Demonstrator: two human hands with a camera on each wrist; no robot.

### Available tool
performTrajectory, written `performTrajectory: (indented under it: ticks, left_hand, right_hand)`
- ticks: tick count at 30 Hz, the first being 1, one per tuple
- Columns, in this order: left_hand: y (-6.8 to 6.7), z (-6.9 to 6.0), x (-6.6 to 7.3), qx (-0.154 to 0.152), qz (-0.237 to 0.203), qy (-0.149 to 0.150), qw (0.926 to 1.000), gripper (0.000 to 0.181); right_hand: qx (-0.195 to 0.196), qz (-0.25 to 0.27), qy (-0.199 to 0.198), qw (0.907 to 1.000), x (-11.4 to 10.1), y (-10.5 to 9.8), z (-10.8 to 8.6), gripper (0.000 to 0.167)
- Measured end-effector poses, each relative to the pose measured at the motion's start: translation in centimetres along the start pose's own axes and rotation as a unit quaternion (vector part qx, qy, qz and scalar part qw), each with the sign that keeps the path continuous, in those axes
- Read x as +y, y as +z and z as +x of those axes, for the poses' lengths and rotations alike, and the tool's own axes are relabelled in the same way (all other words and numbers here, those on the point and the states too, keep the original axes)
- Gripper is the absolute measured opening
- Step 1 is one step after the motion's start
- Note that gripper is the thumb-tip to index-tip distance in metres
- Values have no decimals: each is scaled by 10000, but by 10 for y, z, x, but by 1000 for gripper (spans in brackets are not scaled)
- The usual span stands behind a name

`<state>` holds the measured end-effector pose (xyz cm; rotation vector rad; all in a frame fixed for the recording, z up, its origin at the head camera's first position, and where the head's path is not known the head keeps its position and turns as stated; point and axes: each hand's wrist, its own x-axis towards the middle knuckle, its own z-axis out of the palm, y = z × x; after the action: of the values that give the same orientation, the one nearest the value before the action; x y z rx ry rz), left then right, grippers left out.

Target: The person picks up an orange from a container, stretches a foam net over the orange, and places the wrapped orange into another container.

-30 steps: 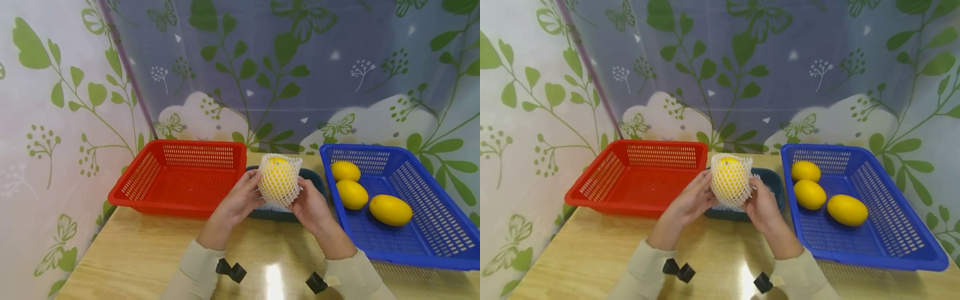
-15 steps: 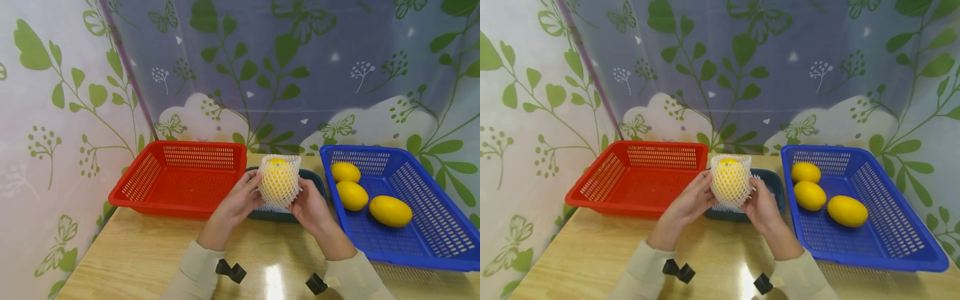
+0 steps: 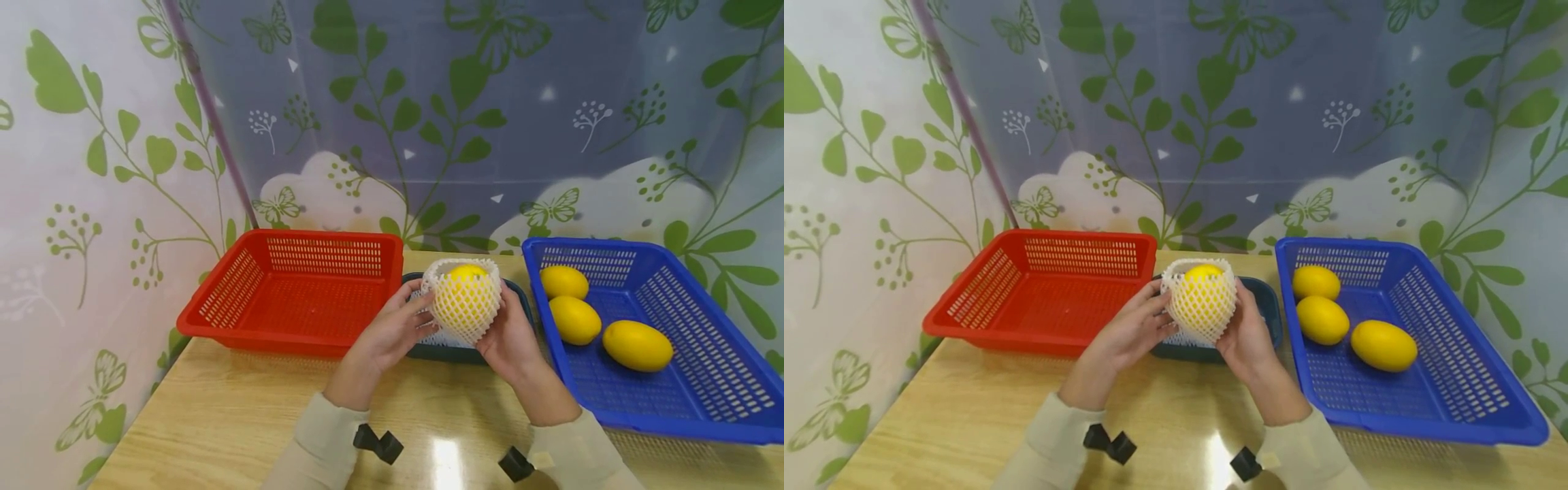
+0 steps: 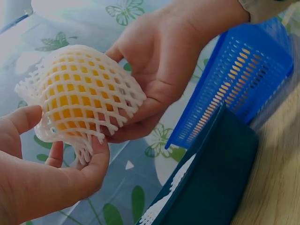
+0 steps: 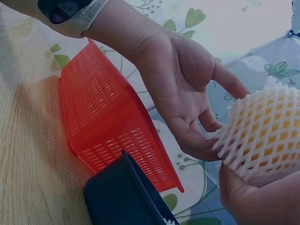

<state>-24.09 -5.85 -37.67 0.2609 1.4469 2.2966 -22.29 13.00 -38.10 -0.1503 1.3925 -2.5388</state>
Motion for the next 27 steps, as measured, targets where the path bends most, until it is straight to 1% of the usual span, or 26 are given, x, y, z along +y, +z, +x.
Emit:
performTrajectory:
  ticks: [3,8,11,17,19,23,27]
  left_hand:
    - [0,-1,0,-52,-102,15,9999,30]
    - [-1,0,-1,-107,-206,62,9997,25]
    - [-1,0,-2,-61,-193,75,9998,27]
    - [-1,2,-1,0,-363,6,9993,29]
    - [-1,1,-1,14,-383,2,9993,29]
    - [-2,0,-1,46,-411,-28,9991,28]
    - [-3,1,-1,-7,-444,-31,9990,28]
  right_hand:
    - [-84,-116,37,9999,0,0,1,45]
    - [-183,-368,54,9991,0,-1,1,42]
    - [-154,-507,-5,9986,1,-1,2,38]
    - [-47,-721,-68,9974,3,-3,2,28]
    - [10,-709,-59,9975,4,-2,2,28]
    - [74,-523,59,9986,4,-1,2,29]
    - [253,-352,202,9989,4,0,2,30]
